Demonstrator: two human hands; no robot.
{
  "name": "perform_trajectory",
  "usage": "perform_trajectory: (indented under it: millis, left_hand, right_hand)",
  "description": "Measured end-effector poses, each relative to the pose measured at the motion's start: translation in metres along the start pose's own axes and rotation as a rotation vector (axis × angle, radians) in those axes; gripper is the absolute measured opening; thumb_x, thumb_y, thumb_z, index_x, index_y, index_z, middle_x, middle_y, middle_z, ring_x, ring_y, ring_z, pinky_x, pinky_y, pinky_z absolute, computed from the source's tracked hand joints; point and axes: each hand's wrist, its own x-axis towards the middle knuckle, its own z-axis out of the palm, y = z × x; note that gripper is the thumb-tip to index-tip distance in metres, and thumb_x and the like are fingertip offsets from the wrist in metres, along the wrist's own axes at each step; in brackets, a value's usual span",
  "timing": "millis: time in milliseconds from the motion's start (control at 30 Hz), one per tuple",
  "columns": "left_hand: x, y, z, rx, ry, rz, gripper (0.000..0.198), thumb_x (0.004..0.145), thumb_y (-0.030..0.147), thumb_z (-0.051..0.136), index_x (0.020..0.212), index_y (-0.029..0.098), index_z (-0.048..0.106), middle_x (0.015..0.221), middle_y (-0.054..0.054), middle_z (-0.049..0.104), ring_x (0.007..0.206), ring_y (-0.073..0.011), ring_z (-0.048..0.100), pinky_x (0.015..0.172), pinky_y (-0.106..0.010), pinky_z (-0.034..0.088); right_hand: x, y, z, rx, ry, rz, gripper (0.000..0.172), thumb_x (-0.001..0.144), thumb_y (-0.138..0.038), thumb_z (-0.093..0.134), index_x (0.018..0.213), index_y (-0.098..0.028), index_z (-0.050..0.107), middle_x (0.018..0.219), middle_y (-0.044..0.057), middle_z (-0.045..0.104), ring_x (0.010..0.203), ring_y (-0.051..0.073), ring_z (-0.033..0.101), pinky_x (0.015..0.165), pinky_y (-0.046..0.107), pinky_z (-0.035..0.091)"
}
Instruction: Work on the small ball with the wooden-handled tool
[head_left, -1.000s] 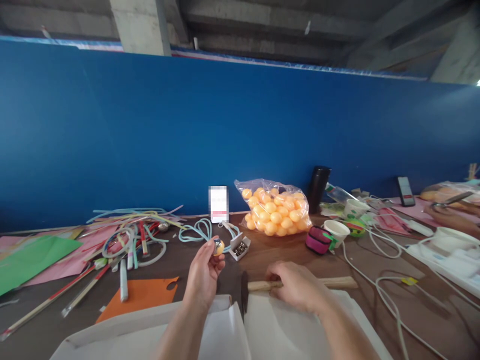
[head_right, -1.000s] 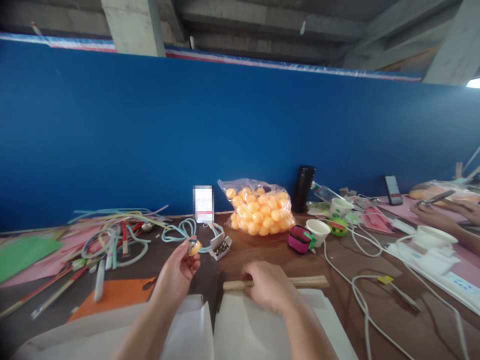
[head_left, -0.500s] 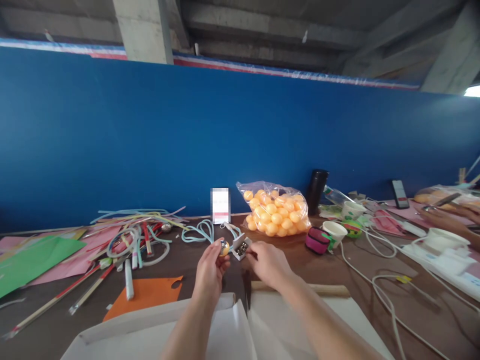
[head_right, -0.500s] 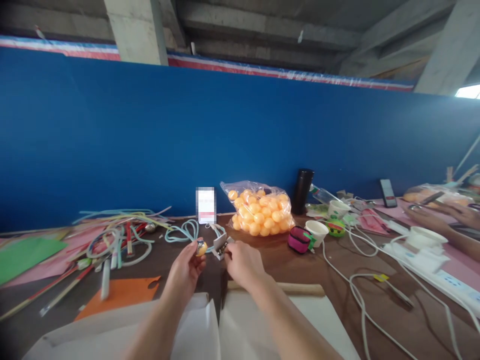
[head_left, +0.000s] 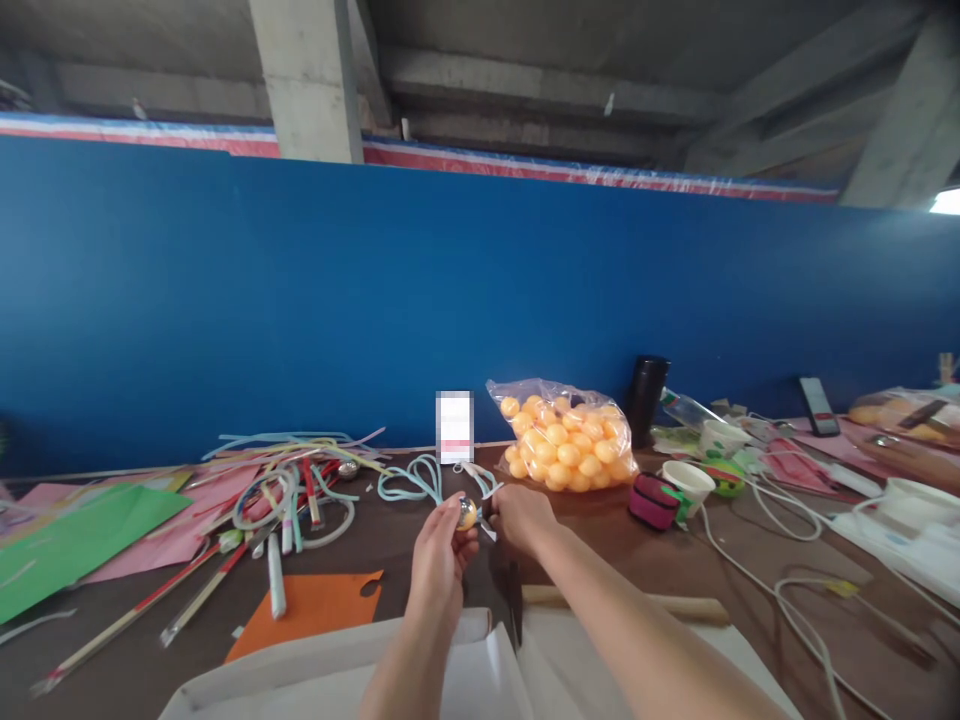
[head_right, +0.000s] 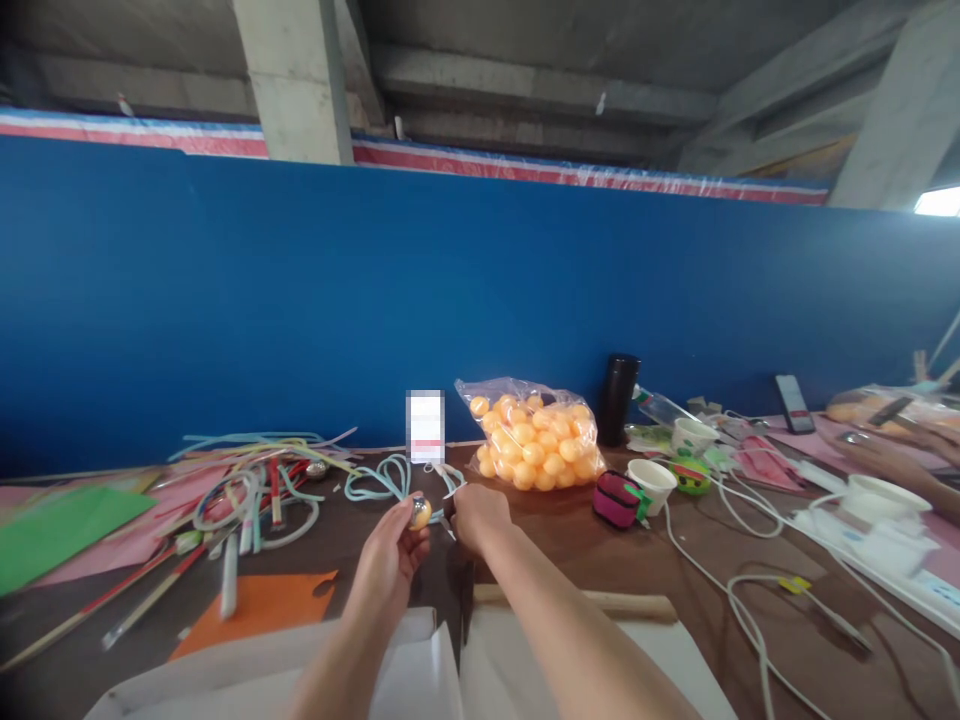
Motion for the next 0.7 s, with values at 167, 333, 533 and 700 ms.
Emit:
perform_trajectory:
  millis: [167,333,533,700]
  left_hand:
    - [-0.002,0.000,0.000,-0.005,-0.002,0.002,0.030,0.077,0.030,0.067,0.102,0.013,0.065,0.073,-0.002,0.061,0.053,-0.0076,0.057,0.047,-0.018,0.047]
    - [-0.002,0.000,0.001,-0.003,0.012,0.005,0.031,0.074,0.030,0.070,0.099,0.013,0.066,0.072,-0.002,0.062,0.051,-0.0075,0.057,0.046,-0.018,0.046]
    - [-0.004,0.001,0.003,0.014,0.004,-0.001,0.034,0.071,0.031,0.073,0.099,0.013,0.066,0.072,-0.003,0.063,0.052,-0.0079,0.057,0.047,-0.019,0.046]
    - [-0.005,0.002,0.004,0.022,0.012,-0.008,0.032,0.071,0.030,0.073,0.097,0.012,0.066,0.071,-0.003,0.063,0.051,-0.0074,0.056,0.047,-0.018,0.046]
  right_hand:
    - [0.003,-0.001,0.001,-0.003,-0.005,0.005,0.020,0.078,-0.022,0.057,0.086,-0.026,0.074,0.096,0.006,0.073,0.096,0.022,0.066,0.074,0.027,0.044]
    - [0.003,0.001,0.003,0.019,0.003,0.030,0.019,0.081,-0.025,0.057,0.089,-0.025,0.074,0.098,0.007,0.072,0.096,0.021,0.066,0.076,0.026,0.044]
    - [0.005,0.004,0.009,0.056,0.020,0.047,0.018,0.078,-0.026,0.058,0.087,-0.027,0.074,0.094,0.005,0.073,0.094,0.022,0.067,0.072,0.028,0.044]
    - [0.008,0.007,0.014,0.086,0.044,0.053,0.016,0.076,-0.023,0.058,0.083,-0.025,0.072,0.092,0.005,0.072,0.090,0.022,0.067,0.068,0.027,0.043]
